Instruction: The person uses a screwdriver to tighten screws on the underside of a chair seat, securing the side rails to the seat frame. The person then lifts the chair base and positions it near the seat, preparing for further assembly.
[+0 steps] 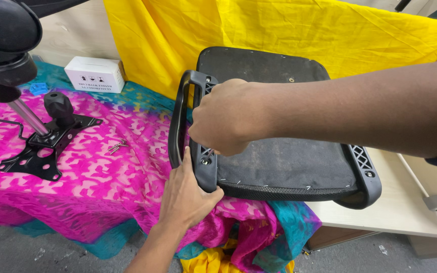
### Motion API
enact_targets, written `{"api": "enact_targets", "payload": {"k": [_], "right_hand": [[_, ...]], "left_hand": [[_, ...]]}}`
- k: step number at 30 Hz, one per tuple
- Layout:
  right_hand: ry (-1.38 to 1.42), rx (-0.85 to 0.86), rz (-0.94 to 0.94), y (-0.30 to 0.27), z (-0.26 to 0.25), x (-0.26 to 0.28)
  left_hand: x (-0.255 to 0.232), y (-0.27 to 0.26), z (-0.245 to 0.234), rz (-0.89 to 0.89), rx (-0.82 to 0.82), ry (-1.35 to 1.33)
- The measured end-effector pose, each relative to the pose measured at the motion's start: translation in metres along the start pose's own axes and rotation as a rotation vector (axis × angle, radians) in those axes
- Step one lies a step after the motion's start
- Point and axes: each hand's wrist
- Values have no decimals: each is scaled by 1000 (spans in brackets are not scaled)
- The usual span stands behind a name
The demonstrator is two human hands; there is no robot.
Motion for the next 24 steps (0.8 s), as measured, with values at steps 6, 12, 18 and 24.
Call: {"api": "enact_targets", "payload": {"k": [6,12,18,24], "right_hand": [[60,71,58,7,-6,-1],[160,267,142,16,-14,-11],[219,335,179,21,-8,-17],[357,395,282,24,-3,-21]], "left_hand": [[3,-4,2,68,-55,-17],[3,-3,3,74,-73,-46],[3,-6,2,42,-67,-44],[2,-3,2,36,-65,-11]]}}
Point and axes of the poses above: each hand's wrist, its own y-axis towards the middle knuckle, its own z-axis out of the palm, x = y × z, and after that the axes turned 13 degrees about -x, right-handed
